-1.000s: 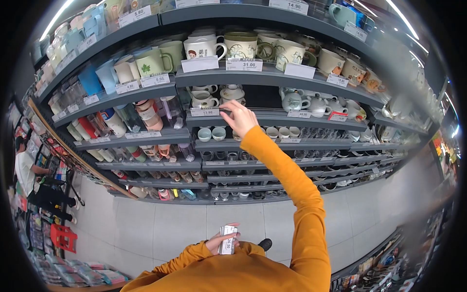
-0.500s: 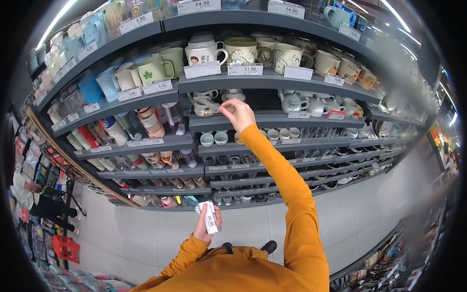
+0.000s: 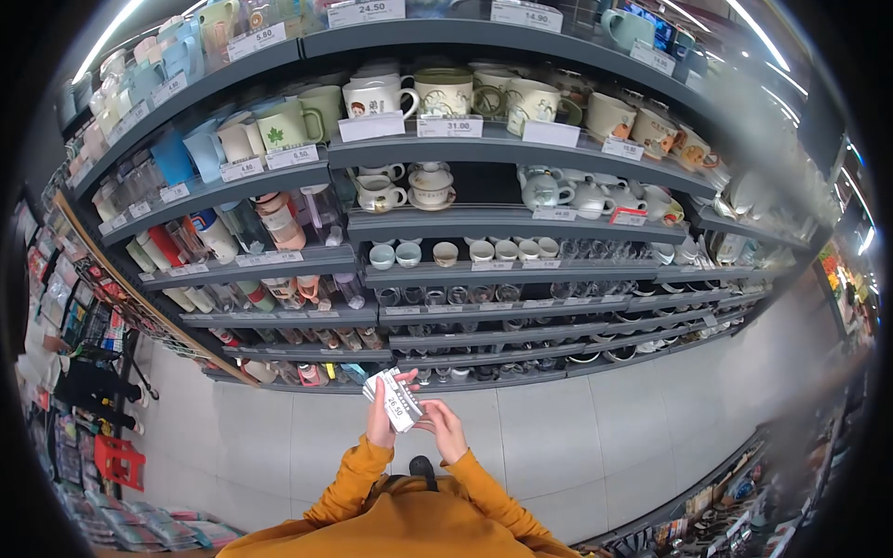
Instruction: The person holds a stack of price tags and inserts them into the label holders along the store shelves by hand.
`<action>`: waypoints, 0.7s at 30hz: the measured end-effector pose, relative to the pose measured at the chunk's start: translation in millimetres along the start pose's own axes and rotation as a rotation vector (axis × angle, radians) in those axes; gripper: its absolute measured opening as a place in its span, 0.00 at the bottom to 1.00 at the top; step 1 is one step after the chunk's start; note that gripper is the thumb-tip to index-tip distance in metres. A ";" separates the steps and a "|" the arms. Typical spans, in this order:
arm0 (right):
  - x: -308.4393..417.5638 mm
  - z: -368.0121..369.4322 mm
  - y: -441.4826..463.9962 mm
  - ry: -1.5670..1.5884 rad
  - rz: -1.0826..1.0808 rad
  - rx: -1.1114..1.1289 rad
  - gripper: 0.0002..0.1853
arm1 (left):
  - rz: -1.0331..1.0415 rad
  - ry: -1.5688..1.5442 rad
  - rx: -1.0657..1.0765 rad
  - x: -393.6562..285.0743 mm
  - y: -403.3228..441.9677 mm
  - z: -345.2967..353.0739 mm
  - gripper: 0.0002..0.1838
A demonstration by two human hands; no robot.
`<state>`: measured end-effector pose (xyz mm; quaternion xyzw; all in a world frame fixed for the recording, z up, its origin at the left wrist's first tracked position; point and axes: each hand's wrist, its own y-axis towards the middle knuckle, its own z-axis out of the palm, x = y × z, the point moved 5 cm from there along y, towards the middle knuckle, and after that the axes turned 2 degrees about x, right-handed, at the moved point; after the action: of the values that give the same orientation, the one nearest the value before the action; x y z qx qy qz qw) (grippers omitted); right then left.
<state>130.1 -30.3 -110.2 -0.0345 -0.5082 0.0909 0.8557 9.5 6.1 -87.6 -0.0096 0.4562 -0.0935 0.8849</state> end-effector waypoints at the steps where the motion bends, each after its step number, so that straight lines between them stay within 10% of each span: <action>1: -0.2 -4.9 -8.8 0.057 0.007 -0.045 0.13 | -0.005 0.032 0.008 4.7 -5.2 5.2 0.31; 13: -3.6 -19.0 -87.3 -0.111 -0.103 -0.153 0.11 | -0.228 -0.589 -0.100 59.6 -58.4 40.2 0.30; 21: -46.7 -8.9 -94.0 -0.130 0.010 -0.209 0.11 | -0.046 -0.279 -0.205 48.5 -89.5 20.2 0.13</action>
<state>127.4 -131.1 -140.6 -0.1199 -0.5693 0.0437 0.8121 39.3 -91.6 -105.7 -0.1233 0.3357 -0.0647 0.9316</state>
